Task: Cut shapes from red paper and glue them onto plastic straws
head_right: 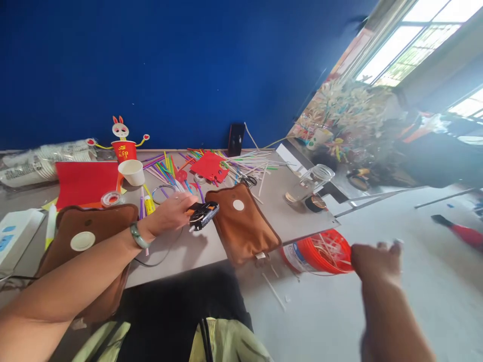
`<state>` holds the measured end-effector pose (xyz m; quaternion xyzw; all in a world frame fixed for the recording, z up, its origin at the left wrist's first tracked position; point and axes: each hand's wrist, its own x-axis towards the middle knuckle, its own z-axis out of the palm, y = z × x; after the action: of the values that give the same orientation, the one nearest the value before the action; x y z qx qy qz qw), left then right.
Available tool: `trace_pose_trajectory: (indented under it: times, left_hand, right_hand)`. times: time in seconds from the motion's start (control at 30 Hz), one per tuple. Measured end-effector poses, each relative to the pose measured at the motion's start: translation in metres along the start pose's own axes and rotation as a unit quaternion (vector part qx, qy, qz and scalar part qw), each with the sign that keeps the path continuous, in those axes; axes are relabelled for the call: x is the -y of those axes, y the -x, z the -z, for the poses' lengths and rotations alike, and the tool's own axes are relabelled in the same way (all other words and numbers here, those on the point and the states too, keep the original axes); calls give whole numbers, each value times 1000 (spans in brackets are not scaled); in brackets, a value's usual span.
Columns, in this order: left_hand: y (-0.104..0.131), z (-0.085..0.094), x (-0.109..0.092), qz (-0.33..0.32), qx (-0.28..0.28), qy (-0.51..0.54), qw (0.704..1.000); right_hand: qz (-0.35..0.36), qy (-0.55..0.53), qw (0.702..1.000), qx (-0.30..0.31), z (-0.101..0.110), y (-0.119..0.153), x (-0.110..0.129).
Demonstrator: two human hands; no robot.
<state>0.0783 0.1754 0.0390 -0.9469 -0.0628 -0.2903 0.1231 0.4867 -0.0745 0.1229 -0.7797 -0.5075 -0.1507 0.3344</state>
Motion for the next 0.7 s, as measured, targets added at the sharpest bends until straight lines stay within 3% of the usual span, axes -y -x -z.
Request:
trace_pose_trajectory:
  times: [0.07,0.13,0.2,0.27,0.37,0.5,0.7]
  left_hand:
    - [0,-2,-1,-4,-5,-4,1000]
    - [0,-4,-2,-8,-4,-7,1000]
    - [2,-6,-3,-14,2,-7,1000]
    - [3,-6,-3,-28,6,-10,1000]
    - [5,-5,-4,-51,9,-28,998]
    - [4,-2,-4,-67,13,-37,997]
    - [2,-1,-4,-72,12,-24,997]
  right_hand:
    - [34,47,996,-75,-6,11,25]
    - [104,22,991,-78,-14,21,67]
    - [206,-71,976,26,-20,25,114]
    - [303,-155,926,166,-27,20,157]
    - [387,-186,867,254,-38,7,202]
    - [449,-179,829,281,-49,-3,231]
    - [474,-150,814,299,-55,-7,247]
